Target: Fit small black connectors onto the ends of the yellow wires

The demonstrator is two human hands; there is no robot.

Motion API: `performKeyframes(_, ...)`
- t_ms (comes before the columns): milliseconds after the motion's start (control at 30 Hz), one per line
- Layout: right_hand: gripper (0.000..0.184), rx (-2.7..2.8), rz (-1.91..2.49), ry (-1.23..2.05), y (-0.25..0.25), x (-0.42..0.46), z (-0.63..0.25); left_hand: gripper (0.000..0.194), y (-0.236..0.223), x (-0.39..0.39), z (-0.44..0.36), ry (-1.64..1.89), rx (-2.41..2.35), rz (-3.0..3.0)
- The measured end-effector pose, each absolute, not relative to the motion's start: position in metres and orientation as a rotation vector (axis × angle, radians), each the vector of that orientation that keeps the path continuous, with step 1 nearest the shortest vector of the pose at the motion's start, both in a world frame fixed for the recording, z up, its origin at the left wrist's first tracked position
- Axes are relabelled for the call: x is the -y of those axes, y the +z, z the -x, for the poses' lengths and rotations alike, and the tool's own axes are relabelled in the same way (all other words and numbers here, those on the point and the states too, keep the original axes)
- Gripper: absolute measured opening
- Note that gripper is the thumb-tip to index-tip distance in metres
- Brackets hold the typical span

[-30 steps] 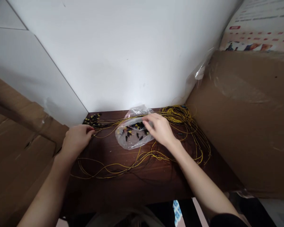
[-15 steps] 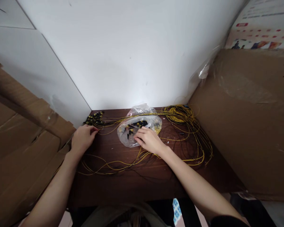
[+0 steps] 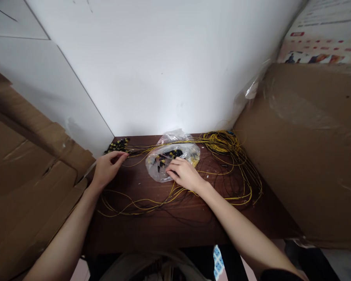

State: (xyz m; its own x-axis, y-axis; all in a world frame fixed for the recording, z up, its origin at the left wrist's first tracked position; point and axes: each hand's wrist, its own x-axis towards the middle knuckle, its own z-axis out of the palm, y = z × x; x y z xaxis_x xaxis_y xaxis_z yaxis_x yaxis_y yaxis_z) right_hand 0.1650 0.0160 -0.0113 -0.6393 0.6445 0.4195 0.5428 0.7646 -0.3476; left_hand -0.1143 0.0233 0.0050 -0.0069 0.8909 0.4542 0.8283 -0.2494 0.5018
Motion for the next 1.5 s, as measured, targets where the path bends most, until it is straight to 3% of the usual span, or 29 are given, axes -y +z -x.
performKeyframes(200,0.036,2.283,0.855,0.234,0.0,-0.007,-0.156,0.023,0.002,-0.003,0.062,0.954,-1.339,-2.683)
performKeyframes(333,0.023,2.262,0.789,0.31,0.002,-0.002,-0.15,0.021,-0.006,0.002,0.041,0.948,-1.185,-2.772)
performKeyframes(433,0.024,2.202,0.851,0.303,0.004,-0.005,-0.155,0.021,-0.008,0.002,0.04,0.925,-1.149,-2.712)
performKeyframes(567,0.022,1.648,1.067,0.423,0.009,-0.023,-0.179,0.023,-0.003,0.002,0.043,0.97,-1.196,-2.417)
performKeyframes(733,0.021,0.801,0.983,0.754,0.005,-0.048,-0.216,0.027,0.012,0.006,0.044,0.983,-1.229,-1.998)
performKeyframes(833,0.022,0.598,0.958,0.946,0.004,-0.052,-0.225,0.027,0.016,0.007,0.043,0.998,-1.175,-1.813)
performKeyframes(1033,0.021,0.996,0.893,1.075,0.003,-0.036,-0.193,0.03,0.013,0.005,0.042,0.981,-1.055,-1.528)
performKeyframes(1300,0.019,1.665,0.724,1.402,-0.001,-0.01,-0.152,0.028,0.008,0.005,0.04,0.961,-1.117,-1.621)
performKeyframes(1500,0.031,1.557,0.824,1.53,-0.001,-0.009,-0.149,0.034,0.005,0.004,0.04,0.859,-1.134,-1.79)
